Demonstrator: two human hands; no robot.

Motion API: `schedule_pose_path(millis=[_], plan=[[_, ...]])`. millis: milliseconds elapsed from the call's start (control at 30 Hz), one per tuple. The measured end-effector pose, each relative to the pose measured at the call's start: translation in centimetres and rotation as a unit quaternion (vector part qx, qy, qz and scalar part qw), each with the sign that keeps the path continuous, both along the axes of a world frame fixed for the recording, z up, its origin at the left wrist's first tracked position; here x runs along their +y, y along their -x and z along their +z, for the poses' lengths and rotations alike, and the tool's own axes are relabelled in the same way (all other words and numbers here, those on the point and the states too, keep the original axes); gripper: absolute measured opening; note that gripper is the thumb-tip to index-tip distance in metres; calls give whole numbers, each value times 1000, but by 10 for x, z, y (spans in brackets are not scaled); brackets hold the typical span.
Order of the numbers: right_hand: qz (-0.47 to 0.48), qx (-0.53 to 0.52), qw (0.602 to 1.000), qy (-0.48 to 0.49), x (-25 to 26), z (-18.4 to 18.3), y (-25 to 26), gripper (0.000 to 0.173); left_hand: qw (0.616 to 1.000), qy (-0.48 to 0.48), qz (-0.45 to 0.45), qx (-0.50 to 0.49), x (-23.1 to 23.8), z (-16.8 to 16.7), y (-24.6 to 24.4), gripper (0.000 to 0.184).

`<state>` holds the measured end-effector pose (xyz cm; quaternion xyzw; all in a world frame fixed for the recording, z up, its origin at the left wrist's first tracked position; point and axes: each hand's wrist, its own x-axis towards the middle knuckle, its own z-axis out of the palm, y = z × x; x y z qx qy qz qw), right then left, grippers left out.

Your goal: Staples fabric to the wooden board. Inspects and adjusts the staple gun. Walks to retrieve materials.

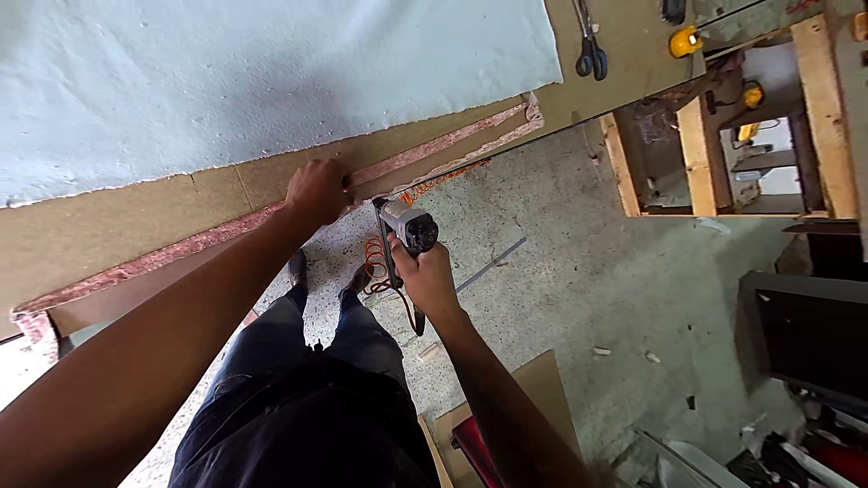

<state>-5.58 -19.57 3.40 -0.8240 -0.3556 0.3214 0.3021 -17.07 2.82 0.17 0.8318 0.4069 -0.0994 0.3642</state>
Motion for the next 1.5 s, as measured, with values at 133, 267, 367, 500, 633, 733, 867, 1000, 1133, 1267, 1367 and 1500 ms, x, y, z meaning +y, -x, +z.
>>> schedule_pose_path(millis=[133,267,367,500,633,733,867,1000,1133,1267,1367,1500], plan=[[8,-19,1000,8,3,0,8,19,1000,0,-11,1,1,-1,2,21],[8,-32,999,12,7,2,8,21,1000,10,-13,-12,3,-3,2,21],[3,-33,999,15,8,1,10,23,1000,22,-16,-9,5,0,3,22],[5,-35,999,18,12,6,13,19,999,29,-22,-2,5,2,4,23],[17,-19,999,23,14,12,19,22,999,30,-22,-8,6,3,4,22],[23,-23,999,41,18,13,27,22,999,39,-22,-3,7,4,4,22],[36,-48,995,80,28,23,31,23,999,30,-34,-20,8,5,9,15],[45,-47,992,104,35,29,31,25,992,-48,-106,-55,-19,19,52,30],[50,-49,991,116,38,31,30,26,969,-160,-183,44,-45,17,74,41],[71,-60,986,139,36,50,32,27,943,-186,-231,152,-43,40,56,34],[76,-52,986,139,34,66,33,27,930,-194,-262,173,-42,51,46,18],[127,-91,974,165,48,53,21,29,943,-111,-277,150,-29,45,40,47]])
